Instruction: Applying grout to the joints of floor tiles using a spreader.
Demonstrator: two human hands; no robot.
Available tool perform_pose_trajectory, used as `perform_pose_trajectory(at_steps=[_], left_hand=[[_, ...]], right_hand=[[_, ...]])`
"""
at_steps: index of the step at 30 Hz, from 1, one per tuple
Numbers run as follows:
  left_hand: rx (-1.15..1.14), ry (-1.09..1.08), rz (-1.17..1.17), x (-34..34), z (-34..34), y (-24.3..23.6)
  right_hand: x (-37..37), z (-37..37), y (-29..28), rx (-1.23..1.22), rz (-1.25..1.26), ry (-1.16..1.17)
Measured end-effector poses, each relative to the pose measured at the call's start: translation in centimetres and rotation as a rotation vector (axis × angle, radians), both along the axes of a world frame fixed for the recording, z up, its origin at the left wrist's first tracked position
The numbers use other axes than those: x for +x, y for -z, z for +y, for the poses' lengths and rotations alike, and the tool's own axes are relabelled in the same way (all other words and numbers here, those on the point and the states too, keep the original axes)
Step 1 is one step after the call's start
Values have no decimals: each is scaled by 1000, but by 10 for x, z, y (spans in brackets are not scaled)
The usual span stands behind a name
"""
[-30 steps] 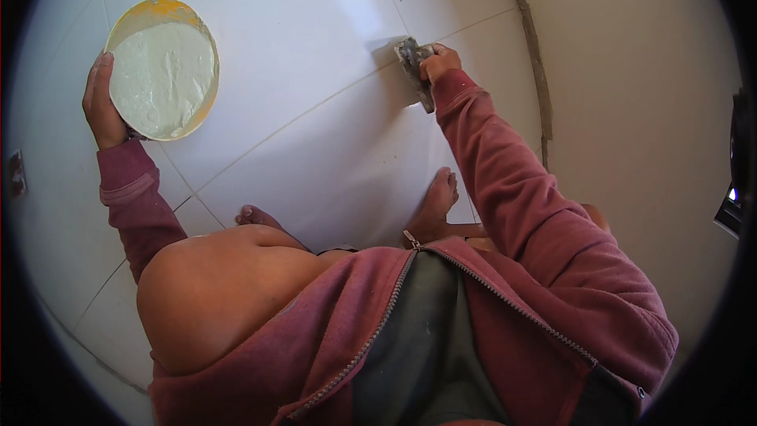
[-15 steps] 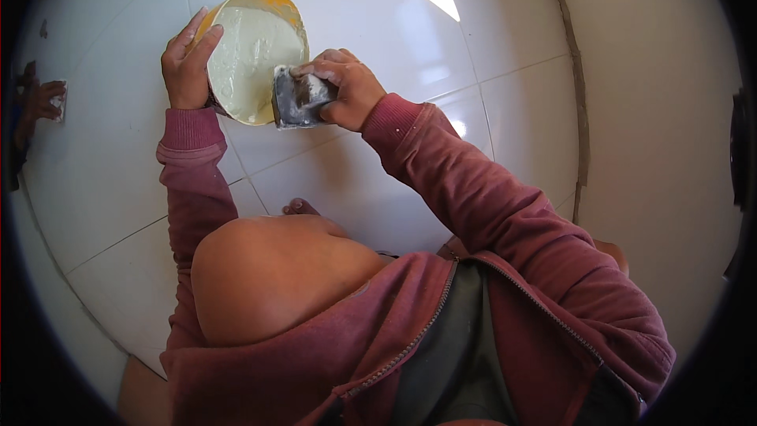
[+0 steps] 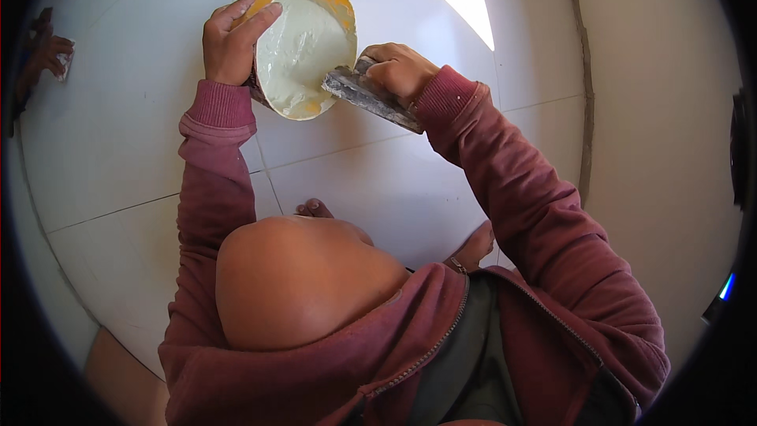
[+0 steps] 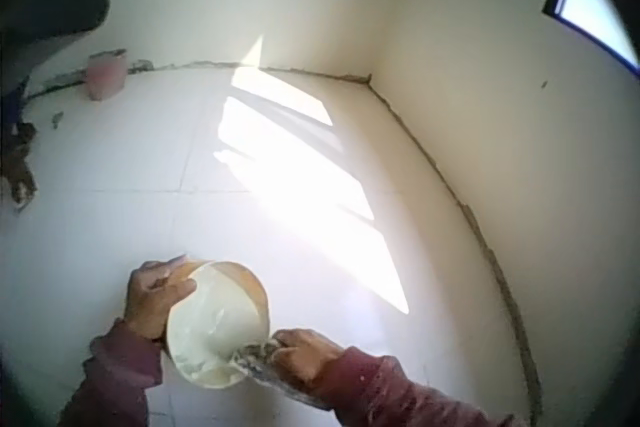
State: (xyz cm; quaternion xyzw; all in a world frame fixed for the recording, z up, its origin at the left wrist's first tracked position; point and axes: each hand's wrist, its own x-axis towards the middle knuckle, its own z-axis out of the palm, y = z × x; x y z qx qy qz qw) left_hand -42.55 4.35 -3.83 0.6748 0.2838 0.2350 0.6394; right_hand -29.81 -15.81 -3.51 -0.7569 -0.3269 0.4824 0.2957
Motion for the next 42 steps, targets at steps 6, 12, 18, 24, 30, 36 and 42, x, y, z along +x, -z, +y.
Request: perform_pose_trajectory(at_steps=[6,12,18,24,30,36,42], left_hand=[[40,-20,19,3,-6,-11],[-16,-32,31,4,-3,-3],[-215,127,96,-10,8,6],[192,136,166,3,-6,6],[117,75,263,2,-10,-14],[-98,71,185,3,0,7],[-200,1,181,-1,-1,8]], right_hand=[[-21,33,6,-270,238,127],[-31,-28,54,209,833,564],[13,-236,25,606,1025,927],[11,-332,53,-184,134,991],[-15,-308,87,-241,-331,996],[-11,-298,94,-144,-54,1173],[1,-285,95,-318,-349,926]])
